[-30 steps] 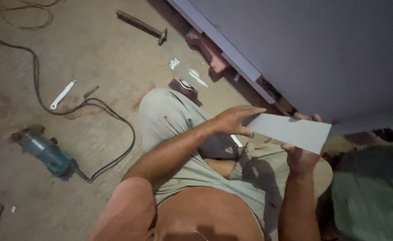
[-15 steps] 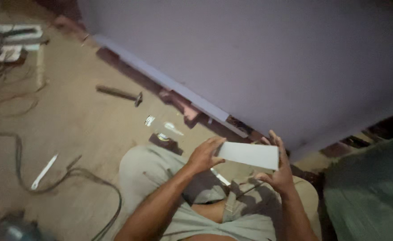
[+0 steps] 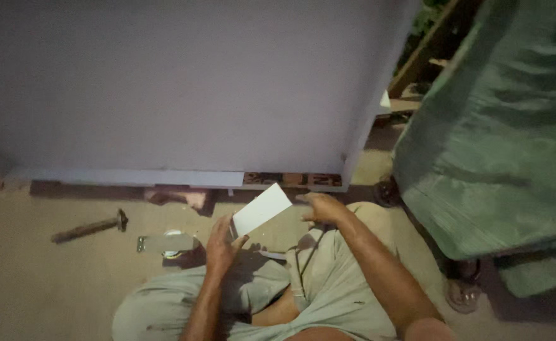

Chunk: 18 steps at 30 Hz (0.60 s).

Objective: The person scoops a viscous substance from a can and spreads it onto a long metal strip using a smaller metal piece. They then press a white rectangular piece onto the glued strip and briefly align it against a nearby white cabinet.

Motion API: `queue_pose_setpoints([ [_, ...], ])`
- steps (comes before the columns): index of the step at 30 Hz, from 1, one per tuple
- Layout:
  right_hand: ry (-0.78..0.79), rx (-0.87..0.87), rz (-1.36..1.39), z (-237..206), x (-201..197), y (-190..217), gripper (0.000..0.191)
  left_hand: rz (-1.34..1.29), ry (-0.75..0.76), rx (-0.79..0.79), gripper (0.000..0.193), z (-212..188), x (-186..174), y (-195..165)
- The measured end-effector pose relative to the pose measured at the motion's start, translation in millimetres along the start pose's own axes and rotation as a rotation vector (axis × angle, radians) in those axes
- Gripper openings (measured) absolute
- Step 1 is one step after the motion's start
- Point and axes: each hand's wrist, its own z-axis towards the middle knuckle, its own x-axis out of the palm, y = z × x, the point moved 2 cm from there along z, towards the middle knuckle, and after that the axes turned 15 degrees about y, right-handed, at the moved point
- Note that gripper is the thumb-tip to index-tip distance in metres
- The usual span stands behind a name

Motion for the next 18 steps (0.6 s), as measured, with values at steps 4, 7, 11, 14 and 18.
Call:
queue_pose_setpoints([
  [4, -0.264, -0.136, 0.102, -10, -2, -7, 0.062, 0.046, -0.012, 0.016, 0.080, 0, 3, -5],
  [7, -0.660, -0.241, 0.366, -34, -12, -16, 0.056, 0.060, 0.049, -0.036, 0.078, 0, 6, -8],
  [11, -1.238, -0.385, 0.431, -68, -59, -27, 0.075, 0.093, 0.067, -0.070, 0.081, 0, 8, -13],
  [14, -1.393, -0.605, 0.595, -75, -121, -40, 0.096, 0.097, 0.085, -0.049, 0.080, 1, 9, -19],
  [18, -1.264, -0.628, 0.815, -70, -174, -55, 0.103, 0.076, 0.072, -0.049, 0.080, 1, 4, -24],
])
